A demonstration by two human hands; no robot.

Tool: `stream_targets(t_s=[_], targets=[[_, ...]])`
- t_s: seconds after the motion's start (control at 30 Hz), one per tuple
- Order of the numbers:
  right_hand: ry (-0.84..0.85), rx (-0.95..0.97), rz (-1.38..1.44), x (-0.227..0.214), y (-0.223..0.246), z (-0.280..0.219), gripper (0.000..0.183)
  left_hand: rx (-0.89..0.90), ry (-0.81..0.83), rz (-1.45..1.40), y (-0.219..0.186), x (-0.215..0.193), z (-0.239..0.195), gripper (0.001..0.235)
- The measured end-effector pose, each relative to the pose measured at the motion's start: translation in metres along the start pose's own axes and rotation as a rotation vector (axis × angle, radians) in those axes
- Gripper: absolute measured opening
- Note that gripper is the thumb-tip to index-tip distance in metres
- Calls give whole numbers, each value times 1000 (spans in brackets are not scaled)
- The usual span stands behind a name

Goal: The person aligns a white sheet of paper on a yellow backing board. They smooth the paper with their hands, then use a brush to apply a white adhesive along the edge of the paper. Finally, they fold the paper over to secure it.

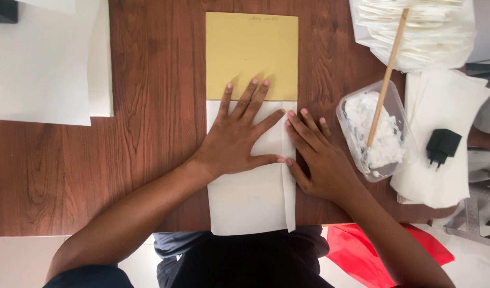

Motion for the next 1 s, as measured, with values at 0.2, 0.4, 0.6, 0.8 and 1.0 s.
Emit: stream_targets(t_s=[0.2, 0.4, 0.6, 0.8, 1.0], targets=[[-52, -122, -27, -1, 1, 1, 52, -71, 93, 30, 2, -1, 5, 89], [-41, -153, 1, -2, 0, 0, 54, -47, 66, 113, 7, 12, 8, 86], [90, -142, -84, 9, -3, -4, 66, -22, 74, -21, 11, 7, 9, 59], [199, -134, -216, 23, 15, -21, 70, 5, -9, -2, 10, -9, 9, 44], [181, -70, -388, 38, 39, -46, 75, 8, -35, 10, 9, -8, 9, 43]])
Point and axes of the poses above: each hand's wrist, its own z-axis towards the middle knuckle, its own x-axis out of the palm, y = z × x, the point moved 6 cm from there along z, towards the middle knuckle, and after that the axes turned 9 degrees about y, right-handed, at the moved point
